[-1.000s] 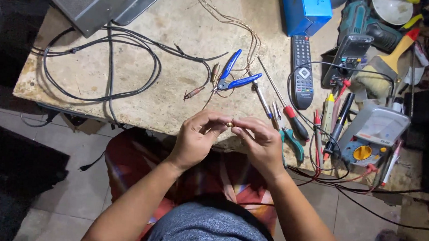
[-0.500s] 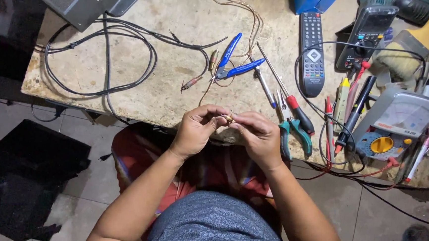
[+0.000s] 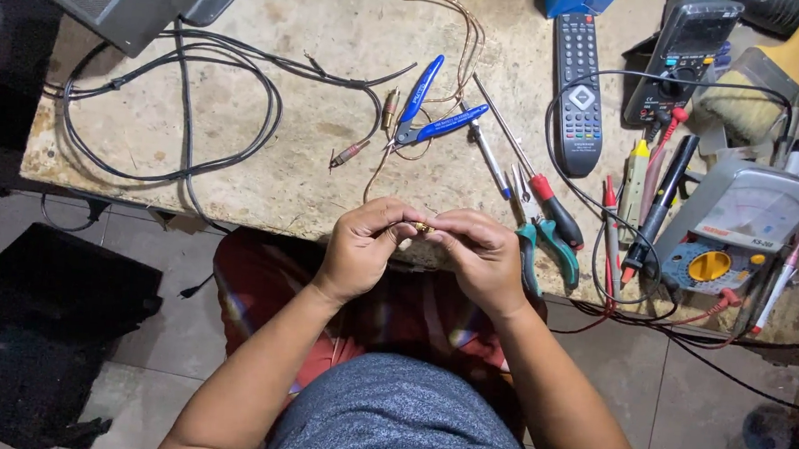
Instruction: Repairing electrical connections by soldering wires and testing them with a multimeter on a workbench.
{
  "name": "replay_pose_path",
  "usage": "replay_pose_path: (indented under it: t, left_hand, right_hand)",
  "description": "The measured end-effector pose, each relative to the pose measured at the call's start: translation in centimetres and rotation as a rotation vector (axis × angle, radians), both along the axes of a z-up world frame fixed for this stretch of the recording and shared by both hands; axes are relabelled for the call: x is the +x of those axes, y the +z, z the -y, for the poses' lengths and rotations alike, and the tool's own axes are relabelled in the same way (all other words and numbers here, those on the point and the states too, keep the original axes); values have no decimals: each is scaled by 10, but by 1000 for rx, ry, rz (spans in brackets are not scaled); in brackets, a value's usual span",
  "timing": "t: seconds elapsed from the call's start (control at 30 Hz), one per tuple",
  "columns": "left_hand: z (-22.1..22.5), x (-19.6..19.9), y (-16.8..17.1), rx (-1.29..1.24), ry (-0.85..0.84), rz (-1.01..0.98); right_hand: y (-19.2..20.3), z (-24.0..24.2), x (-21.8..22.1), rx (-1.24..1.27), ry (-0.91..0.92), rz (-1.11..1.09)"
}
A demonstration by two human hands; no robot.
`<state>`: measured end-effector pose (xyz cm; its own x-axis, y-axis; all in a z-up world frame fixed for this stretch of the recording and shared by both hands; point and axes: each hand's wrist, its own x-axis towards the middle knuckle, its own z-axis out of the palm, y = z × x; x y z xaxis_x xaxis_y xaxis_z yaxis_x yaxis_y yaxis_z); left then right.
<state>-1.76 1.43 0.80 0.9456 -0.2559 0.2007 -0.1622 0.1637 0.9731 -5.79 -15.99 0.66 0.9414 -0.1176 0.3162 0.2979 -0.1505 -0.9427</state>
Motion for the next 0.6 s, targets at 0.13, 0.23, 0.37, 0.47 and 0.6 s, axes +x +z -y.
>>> replay_pose_path:
  t: [0.13,0.23,0.37,0.47,0.6]
  left_hand:
    - [-1,0,6,-2,-1,22]
    - [-1,1,3,8,1,42]
    - [-1,1,0,5,-1,52]
    - [-1,1,2,-11,5,24]
    - [5,-4,2,-98,64,-112]
  right_hand:
    - [1,0,0,-16,-10,0]
    - [1,0,0,-19,-14,5]
    - [1,-1,0,-22,-17,1]
    - [0,-1,0,-12,-19,-24]
    - [2,-2,0,88,1,-117]
